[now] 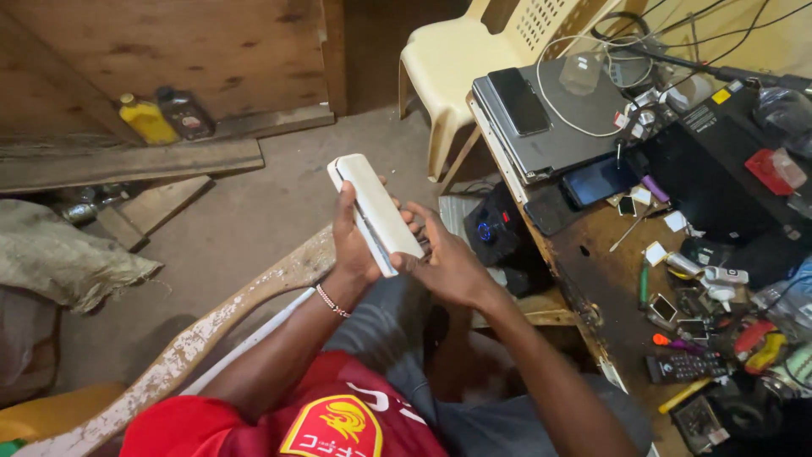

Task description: Disassembling a power bank by prying open its plastic casing with a screwdriver

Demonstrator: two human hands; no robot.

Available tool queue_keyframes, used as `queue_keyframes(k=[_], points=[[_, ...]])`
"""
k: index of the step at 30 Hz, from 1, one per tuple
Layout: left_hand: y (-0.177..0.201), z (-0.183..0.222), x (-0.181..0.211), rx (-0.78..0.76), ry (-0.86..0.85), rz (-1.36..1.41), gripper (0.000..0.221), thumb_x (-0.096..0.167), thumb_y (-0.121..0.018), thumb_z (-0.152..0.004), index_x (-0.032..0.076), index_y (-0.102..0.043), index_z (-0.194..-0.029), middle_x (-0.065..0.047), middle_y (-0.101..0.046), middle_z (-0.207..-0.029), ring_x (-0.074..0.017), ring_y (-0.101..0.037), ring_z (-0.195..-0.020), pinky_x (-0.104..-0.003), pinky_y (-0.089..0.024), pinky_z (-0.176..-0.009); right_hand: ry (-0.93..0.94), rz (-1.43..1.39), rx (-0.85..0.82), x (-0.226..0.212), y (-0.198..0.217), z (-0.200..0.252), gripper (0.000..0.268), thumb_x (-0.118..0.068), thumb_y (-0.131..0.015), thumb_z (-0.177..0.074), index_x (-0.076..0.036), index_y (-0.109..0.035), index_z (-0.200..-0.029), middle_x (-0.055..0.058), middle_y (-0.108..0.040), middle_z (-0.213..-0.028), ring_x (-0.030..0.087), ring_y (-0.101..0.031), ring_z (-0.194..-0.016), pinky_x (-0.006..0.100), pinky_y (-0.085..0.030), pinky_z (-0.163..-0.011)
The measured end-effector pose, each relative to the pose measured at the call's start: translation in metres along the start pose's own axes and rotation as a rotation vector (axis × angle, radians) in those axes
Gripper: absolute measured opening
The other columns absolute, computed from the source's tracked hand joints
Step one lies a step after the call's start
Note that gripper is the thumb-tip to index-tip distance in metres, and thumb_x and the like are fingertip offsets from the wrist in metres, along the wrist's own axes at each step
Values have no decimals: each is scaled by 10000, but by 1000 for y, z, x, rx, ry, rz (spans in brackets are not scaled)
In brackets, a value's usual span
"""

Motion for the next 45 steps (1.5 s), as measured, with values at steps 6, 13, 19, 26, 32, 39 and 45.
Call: queue_keyframes(k=[6, 13, 19, 26, 32, 39, 45], points=[[-17, 12, -1, 147, -108, -178, 579, 589, -521, -723, 141, -499, -1090, -83, -613, -800, -229, -657, -711, -371, -576, -683, 6, 30, 33, -17, 4, 13, 939, -494, -645, -666, -90, -167, -1366, 276, -433, -1205, 468, -408, -1122, 522, -363, -910], [7, 6, -13, 254, -52, -204, 530, 571, -525, -748, 96, -569, -981, -80, -632, -793, -195, -657, -689, -302, -569, -651, 62, 21, 48, 0, 8, 6, 869, -429, -650, -697, -62, -206, -1348, 252, -431, -1225, 467, -396, -1130, 536, -358, -902], [-1, -6, -7, 264, -1, -197, 569, 607, -470, -773, 60, -604, -851, -98, -656, -770, -167, -656, -678, -260, -552, -636, 56, 14, 12, -5, 14, -12, 811, -438, -617, -719, -91, -240, -1348, 239, -429, -1241, 458, -393, -1138, 532, -354, -910], [17, -37, -22, 238, 30, -238, 557, 585, -468, -789, 51, -607, -864, -92, -664, -781, -146, -654, -690, -258, -540, -665, -49, -47, -4, -2, 31, -25, 828, -490, -594, -703, -120, -244, -1355, 232, -389, -1292, 449, -374, -1162, 527, -330, -942], [15, -48, -47, 238, 26, -195, 480, 525, -512, -799, 61, -606, -875, -108, -663, -803, -153, -651, -686, -281, -542, -674, -79, -35, 148, 15, 50, -26, 732, -421, -627, -712, -126, -325, -1310, 249, -507, -1144, 450, -467, -1073, 517, -395, -876], [11, -32, -34, 225, 26, -260, 560, 565, -468, -801, 37, -611, -920, -99, -665, -815, -153, -652, -693, -269, -531, -704, -44, -64, 260, 8, 36, -22, 683, -377, -650, -716, -130, -360, -1283, 224, -512, -1146, 455, -477, -1055, 525, -395, -867], [43, 19, 10, 285, -23, -260, 462, 492, -525, -810, 49, -599, -921, -122, -661, -822, -186, -649, -710, -322, -536, -711, -151, -101, 217, 2, -28, -15, 737, -441, -656, -668, -143, -371, -1279, 235, -498, -1179, 434, -457, -1099, 507, -364, -913]])
Point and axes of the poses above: each hand's wrist, its own z-axis away from the middle knuckle, its own y-axis out of the back of the hand, x = y × z, the point moved 8 cm from there along -z, towards the middle knuckle
